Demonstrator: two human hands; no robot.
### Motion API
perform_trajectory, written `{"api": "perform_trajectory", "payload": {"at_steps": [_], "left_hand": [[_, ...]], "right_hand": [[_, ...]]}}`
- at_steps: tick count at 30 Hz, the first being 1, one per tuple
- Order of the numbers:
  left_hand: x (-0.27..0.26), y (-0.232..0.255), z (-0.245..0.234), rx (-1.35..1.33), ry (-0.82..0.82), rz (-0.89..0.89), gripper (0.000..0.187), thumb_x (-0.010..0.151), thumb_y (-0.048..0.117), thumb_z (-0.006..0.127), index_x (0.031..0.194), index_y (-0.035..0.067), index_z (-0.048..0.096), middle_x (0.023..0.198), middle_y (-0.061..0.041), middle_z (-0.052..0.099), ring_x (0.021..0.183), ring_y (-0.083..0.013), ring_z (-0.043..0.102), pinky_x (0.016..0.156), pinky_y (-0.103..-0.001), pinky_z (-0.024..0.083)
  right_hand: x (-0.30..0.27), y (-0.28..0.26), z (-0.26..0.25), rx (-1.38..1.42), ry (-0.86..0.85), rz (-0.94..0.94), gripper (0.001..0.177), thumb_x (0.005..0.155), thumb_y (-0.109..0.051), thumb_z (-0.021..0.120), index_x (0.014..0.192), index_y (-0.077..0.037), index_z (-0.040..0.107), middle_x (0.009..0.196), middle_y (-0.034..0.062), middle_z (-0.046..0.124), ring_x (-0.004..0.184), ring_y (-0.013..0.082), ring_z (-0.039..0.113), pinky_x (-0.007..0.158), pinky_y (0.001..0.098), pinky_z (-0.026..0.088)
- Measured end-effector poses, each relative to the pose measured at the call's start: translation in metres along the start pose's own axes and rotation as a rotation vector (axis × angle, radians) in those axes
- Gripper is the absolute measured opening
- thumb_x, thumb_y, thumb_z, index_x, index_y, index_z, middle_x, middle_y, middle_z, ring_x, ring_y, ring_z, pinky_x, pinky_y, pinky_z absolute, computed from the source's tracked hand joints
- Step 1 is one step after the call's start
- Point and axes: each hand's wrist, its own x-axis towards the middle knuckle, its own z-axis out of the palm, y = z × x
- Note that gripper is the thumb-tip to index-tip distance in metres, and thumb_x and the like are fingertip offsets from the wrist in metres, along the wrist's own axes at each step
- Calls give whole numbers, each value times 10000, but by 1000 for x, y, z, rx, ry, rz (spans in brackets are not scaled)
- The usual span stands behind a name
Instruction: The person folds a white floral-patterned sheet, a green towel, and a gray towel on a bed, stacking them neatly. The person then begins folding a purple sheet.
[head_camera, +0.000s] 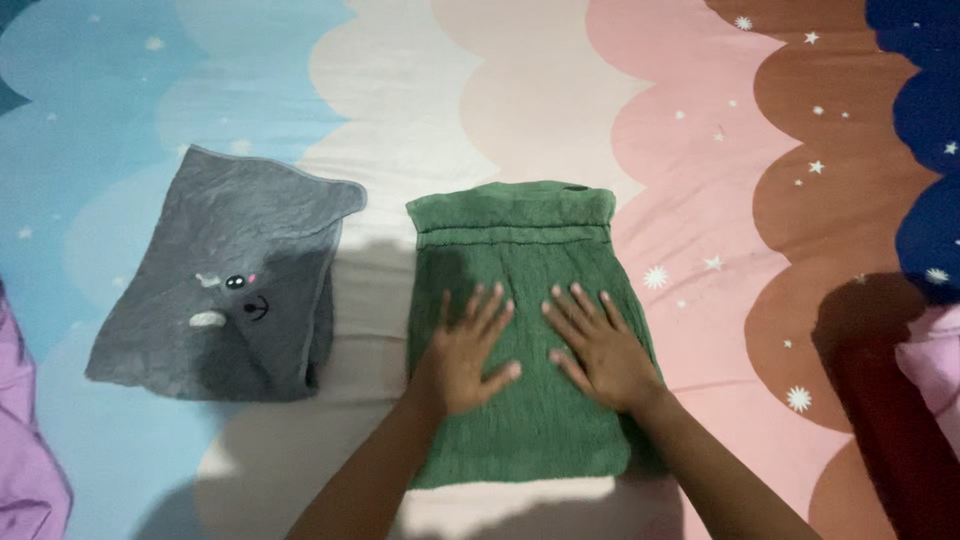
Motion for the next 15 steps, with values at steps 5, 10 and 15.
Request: {"api": "perform_trajectory", "payload": {"at_steps": [5, 10, 15], "left_hand": [[-77, 43, -24, -110, -369, 68, 1098, 777, 705, 599, 1555, 4, 269, 1646, -234, 139, 1509, -415, 106, 1163, -661, 11], [-131, 41, -14, 153, -389, 109, 881, 794, 223, 671, 1588, 9, 358, 1701, -228, 209, 1577, -361, 188, 1243, -529, 160], [-158, -1, -7, -347, -69, -255, 315, 1006, 135, 527, 1281, 48, 654, 1364, -187, 672, 1296, -299, 623, 1127, -396, 474]], "right_hand": [[-68, -27, -28, 143, -19, -223, 1057, 798, -822, 525, 1576, -158, 259, 1633, 198, 145, 1529, 415, 71, 1168, 663, 11], [-116, -29, -38, 206, -280, -142, 1062, 749, -469, 777, 1609, -149, 243, 1683, 228, 90, 1545, 405, 86, 1207, 609, 89], [-136, 12, -26, 522, -200, 165, 774, 665, -50, 867, 1372, -83, 556, 1587, 137, 458, 1438, 297, 469, 1146, 413, 437]]}}
